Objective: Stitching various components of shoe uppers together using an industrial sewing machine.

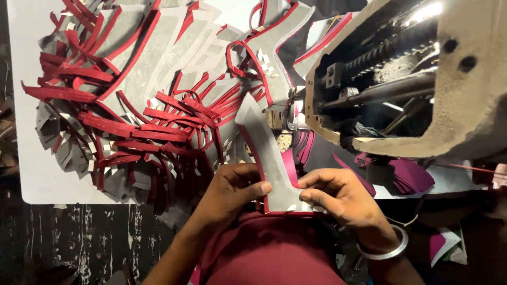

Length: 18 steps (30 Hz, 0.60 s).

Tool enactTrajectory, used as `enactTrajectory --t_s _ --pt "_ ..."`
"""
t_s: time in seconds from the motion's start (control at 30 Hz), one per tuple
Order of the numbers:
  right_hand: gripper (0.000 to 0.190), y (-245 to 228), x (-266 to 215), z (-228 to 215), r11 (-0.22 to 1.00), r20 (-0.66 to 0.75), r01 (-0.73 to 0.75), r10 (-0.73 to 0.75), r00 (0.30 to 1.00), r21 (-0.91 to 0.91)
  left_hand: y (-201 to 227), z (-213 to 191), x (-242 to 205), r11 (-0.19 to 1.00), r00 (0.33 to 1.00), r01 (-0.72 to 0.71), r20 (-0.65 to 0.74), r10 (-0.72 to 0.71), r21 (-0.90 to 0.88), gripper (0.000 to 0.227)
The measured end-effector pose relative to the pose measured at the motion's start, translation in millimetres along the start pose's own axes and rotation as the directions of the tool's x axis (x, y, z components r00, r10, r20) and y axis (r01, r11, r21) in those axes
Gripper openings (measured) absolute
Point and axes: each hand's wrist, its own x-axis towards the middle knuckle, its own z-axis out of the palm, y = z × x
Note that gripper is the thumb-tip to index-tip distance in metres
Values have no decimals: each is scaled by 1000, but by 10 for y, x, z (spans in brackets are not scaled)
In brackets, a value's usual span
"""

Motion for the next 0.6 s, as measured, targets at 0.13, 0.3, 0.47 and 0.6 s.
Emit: enactTrajectory --t_s 0.13,0.3,0.47,0.6 --pt "19 -75 1 13 998 16 -44 43 999 42 -76 13 19 997 995 -27 -96 33 66 26" --pt "17 -46 45 67 996 84 83 -81 993 -21 -147 -28 17 941 967 -43 -225 124 335 20" --pt "12 -152 68 267 798 80 457 -466 881 -393 -34 31 74 932 946 -128 -240 217 339 18" --pt "11 -46 68 357 624 144 614 -635 759 -484 35 41 154 917 890 -304 -267 370 257 15"
